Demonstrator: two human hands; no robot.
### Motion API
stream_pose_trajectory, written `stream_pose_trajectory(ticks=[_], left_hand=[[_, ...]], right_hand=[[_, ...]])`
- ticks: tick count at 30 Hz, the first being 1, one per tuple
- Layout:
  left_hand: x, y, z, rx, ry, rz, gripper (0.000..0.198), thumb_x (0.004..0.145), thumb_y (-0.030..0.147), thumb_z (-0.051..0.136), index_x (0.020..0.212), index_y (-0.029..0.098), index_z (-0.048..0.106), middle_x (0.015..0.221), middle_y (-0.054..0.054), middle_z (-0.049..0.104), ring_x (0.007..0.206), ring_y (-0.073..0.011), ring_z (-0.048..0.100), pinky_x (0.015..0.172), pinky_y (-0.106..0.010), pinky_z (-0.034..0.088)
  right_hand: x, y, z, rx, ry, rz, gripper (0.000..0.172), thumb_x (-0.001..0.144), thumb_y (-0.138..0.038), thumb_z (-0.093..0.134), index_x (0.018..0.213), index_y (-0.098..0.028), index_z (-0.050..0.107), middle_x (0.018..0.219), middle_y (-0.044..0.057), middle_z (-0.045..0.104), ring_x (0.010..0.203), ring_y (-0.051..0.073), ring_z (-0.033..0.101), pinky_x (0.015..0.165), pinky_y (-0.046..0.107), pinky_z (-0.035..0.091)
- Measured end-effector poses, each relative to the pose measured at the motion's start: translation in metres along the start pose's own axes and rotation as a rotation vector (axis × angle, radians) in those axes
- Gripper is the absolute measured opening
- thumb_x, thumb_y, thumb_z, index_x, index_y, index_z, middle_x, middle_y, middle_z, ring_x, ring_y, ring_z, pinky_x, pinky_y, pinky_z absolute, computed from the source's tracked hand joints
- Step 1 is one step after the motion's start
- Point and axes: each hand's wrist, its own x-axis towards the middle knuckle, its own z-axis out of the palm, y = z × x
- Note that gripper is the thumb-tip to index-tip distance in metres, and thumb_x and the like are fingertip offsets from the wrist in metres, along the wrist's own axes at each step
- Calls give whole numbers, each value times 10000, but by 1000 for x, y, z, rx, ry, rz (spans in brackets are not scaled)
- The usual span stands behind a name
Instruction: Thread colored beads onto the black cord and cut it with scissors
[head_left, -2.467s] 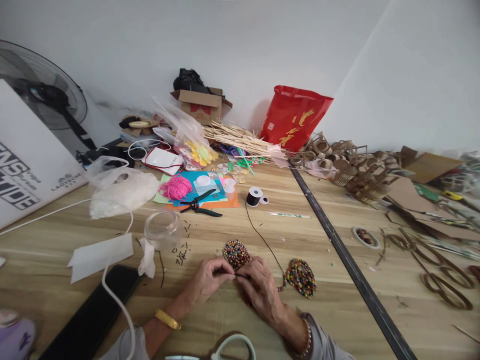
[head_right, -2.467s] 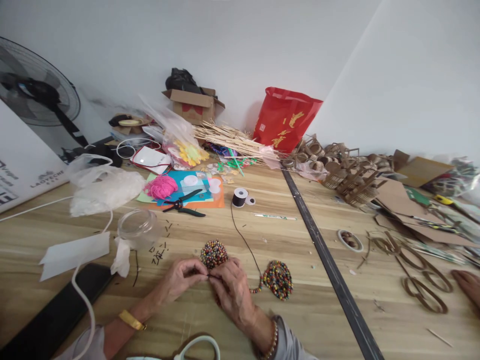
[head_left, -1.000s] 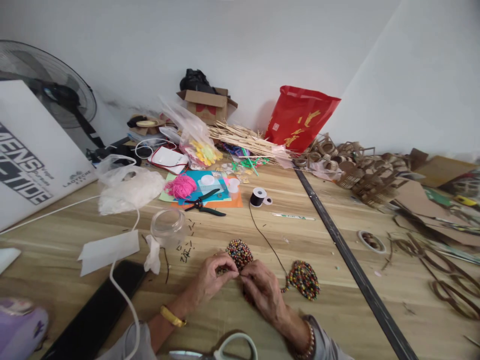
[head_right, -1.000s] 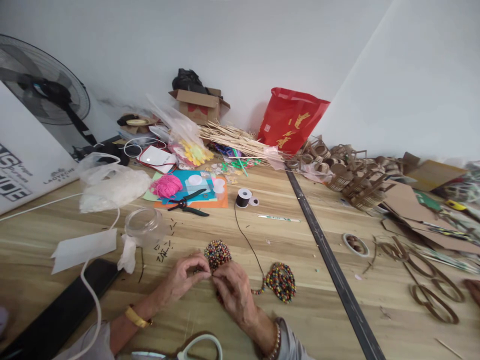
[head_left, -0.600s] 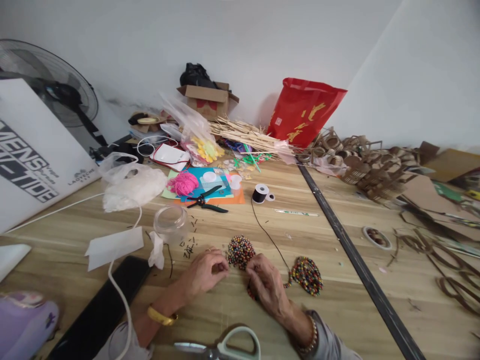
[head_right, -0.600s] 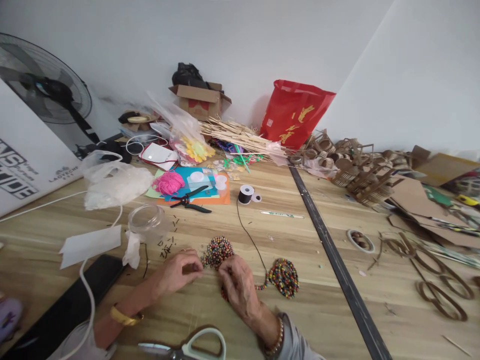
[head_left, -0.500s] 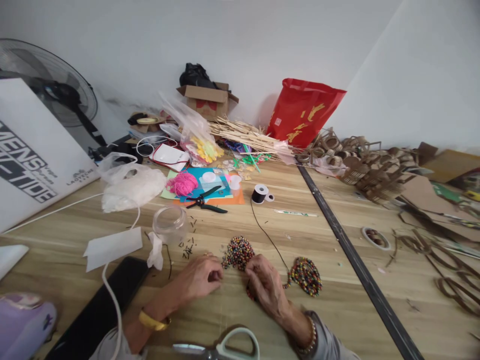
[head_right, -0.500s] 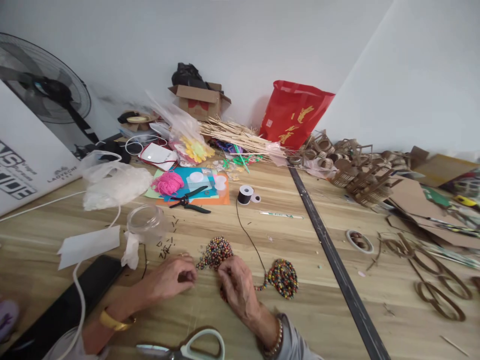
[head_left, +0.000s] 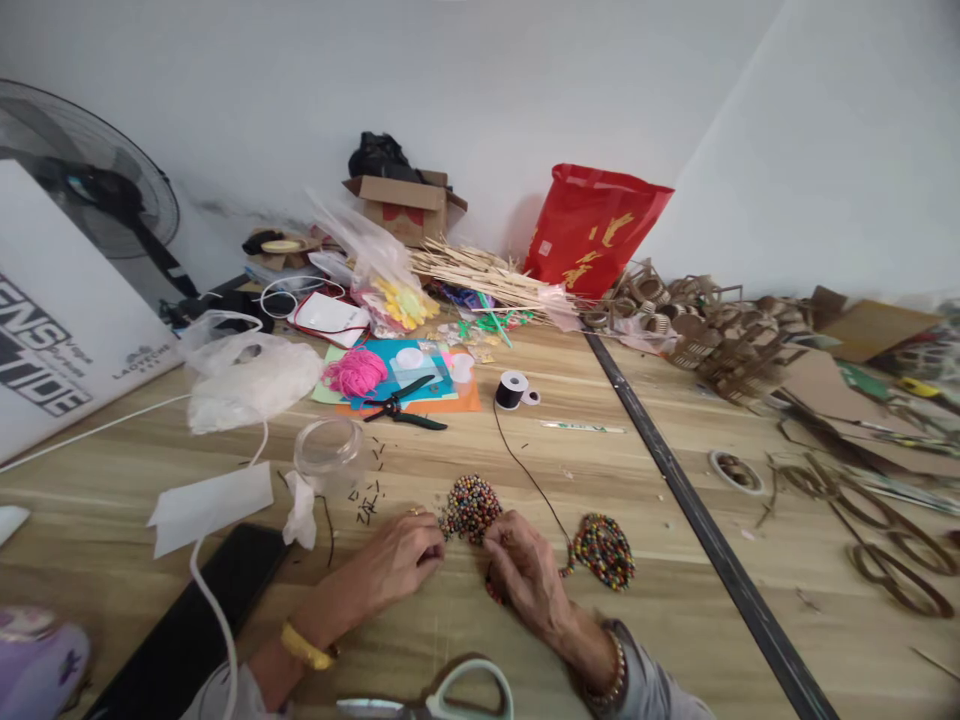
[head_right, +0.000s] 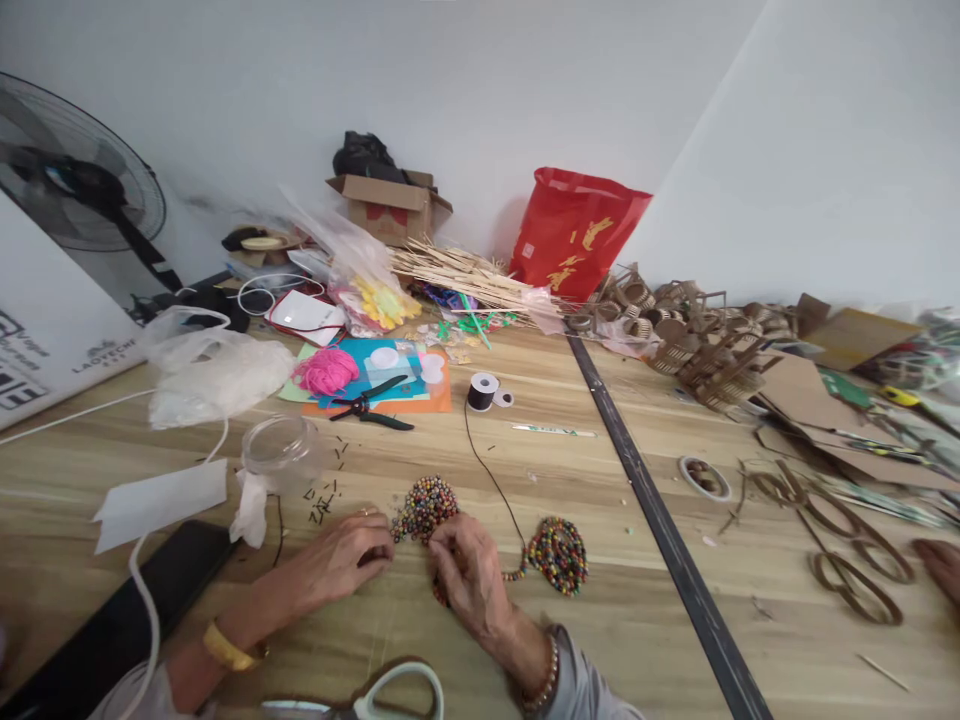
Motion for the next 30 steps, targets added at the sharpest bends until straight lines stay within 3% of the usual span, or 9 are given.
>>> stream_pose_trajectory(ticks=[10,18,24,30], left_hand=[[16,5,2,-11,47,29,158,813,60,539,737,164,630,814,-35,633,825,-187,578,799,-297,428],[16,9,4,-109,142,-23,143,753,49,575,700,154,656,735,-35,632,749,-181,584,739,-286,451],[18,11,10,-393,257,-100,122,688,56,583,674,144,665,685,-37,658,671,-158,601,639,-243,466],[16,15,12,-723,234,-194,52,675,133,611,679,128,663,655,-36,677,635,-149,615,630,-237,481]], right_hand=[[1,-1,0,2,35,-23,158,911,-221,472,772,-193,541,712,26,575,675,158,526,617,258,418],[1,-1,0,1,18,-17,165,914,-221,471,771,-186,546,717,25,575,680,155,527,623,260,416],[1,-1,-1,-12,28,-63,172,919,-218,464,772,-184,547,713,27,575,672,151,525,604,256,415],[1,-5,-2,-24,34,-117,156,917,-194,459,783,-192,539,697,22,565,664,152,523,599,259,416]])
